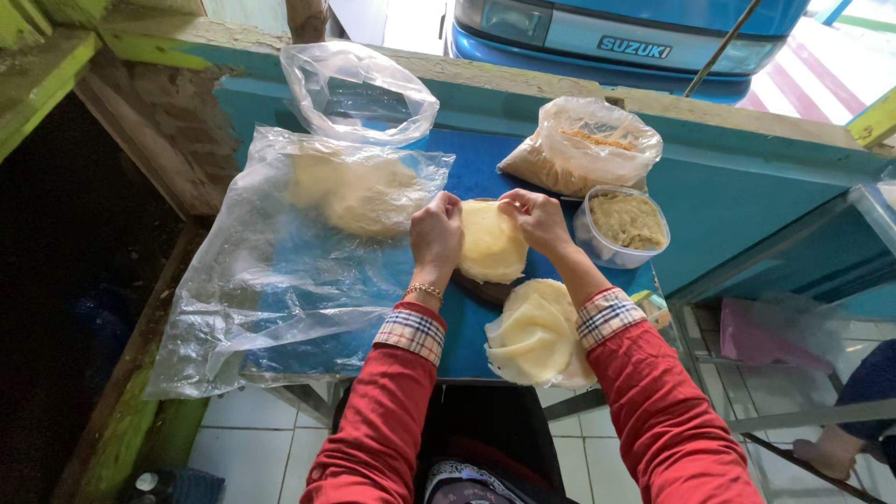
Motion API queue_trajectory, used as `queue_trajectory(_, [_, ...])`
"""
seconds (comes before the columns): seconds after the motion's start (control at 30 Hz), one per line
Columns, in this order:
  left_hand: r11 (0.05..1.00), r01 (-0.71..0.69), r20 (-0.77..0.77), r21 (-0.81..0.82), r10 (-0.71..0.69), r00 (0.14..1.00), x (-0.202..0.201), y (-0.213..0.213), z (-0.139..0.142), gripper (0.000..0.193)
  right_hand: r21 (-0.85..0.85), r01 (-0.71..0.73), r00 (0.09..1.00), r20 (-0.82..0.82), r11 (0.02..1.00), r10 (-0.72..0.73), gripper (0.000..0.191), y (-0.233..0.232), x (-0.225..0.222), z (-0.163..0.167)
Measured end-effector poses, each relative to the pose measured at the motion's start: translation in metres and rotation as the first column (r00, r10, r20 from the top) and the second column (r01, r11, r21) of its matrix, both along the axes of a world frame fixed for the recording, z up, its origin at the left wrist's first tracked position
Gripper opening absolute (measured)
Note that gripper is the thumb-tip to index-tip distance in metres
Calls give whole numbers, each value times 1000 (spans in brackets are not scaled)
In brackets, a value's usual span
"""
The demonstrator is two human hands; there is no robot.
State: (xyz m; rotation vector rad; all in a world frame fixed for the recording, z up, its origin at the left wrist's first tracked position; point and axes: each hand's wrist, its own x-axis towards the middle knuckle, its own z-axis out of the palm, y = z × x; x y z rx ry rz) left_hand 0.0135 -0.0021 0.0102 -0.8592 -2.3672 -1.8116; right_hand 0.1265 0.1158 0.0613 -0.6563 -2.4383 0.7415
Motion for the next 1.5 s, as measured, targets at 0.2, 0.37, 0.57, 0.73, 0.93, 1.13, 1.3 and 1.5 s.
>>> queue_trajectory(0.2, [997,58,0,-53,-58,998,-2,-5,-2,21,25,51,998,33,998,-52,24,-2,-4,2])
queue_trajectory(0.37, [992,26,-101,-120,-38,994,-2,-5,-14,19,9,45,998,35,999,-45,24,5,1,0])
queue_trajectory(0.57, [998,-21,-281,-60,3,960,8,-9,-16,30,117,9,1000,9,993,-10,18,12,7,-5])
queue_trajectory(0.73, [916,147,-487,-372,-327,810,40,-35,-19,9,300,-48,995,100,953,18,9,15,34,-8])
queue_trajectory(0.93, [906,208,-507,-369,-383,772,57,-56,-18,11,308,-317,918,337,897,209,16,6,73,-14])
queue_trajectory(1.13, [930,276,-560,-244,-368,742,67,-71,-18,10,251,-293,938,263,923,226,17,-16,112,-2])
queue_trajectory(1.3, [822,468,-360,-324,-564,743,100,-84,-29,15,167,-85,887,463,982,-2,32,-42,152,4])
queue_trajectory(1.5, [849,492,-356,-192,-528,771,122,-77,-23,39,-67,-172,975,129,983,179,26,-58,168,-17])
